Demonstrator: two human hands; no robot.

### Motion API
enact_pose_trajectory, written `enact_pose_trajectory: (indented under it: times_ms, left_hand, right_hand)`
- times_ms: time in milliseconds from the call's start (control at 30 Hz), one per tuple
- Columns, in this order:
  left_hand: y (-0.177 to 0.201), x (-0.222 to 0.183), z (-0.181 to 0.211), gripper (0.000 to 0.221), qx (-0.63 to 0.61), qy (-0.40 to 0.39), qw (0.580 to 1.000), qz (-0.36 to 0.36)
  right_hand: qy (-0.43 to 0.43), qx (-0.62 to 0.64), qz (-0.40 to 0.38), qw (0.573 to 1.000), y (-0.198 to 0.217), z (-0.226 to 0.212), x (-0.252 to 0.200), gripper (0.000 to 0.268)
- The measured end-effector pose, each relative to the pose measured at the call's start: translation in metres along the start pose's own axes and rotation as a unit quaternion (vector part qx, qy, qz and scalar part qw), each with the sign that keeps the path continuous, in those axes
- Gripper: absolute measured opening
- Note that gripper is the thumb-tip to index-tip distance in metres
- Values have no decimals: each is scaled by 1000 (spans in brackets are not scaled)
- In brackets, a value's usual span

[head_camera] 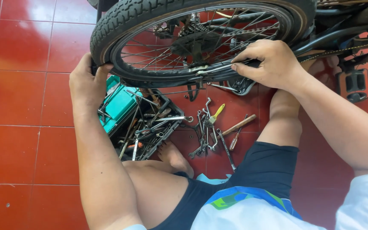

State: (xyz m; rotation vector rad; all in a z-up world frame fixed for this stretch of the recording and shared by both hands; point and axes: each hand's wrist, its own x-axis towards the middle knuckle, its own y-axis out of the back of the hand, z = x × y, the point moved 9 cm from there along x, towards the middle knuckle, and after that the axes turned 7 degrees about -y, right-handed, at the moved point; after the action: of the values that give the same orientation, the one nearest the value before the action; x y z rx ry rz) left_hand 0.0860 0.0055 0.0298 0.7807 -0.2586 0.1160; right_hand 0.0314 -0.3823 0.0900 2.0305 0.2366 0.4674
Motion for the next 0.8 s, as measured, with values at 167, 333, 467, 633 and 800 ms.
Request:
enact_pose_trajectory:
  times_ms: [167,333,467,633,800]
  left_hand:
    - [2,2,-2,31,24,-34,999,35]
    - [5,5,0,31,41,-94,992,77]
    - [10,7,9,33,29,-142,985,98]
    - [12,7,17,34,4,-162,983,88]
    - [12,2,21,35,-12,-128,989,72]
  right_hand:
    - [-7,13,1,1000,2,1,0,13]
    - [-48,15,-16,999,0,10,1,18]
    - [-43,13,-6,999,1,9,3,17]
    - [-48,9,-4,999,0,12,2,17]
    - [-41,35,9,999,1,15,2,17]
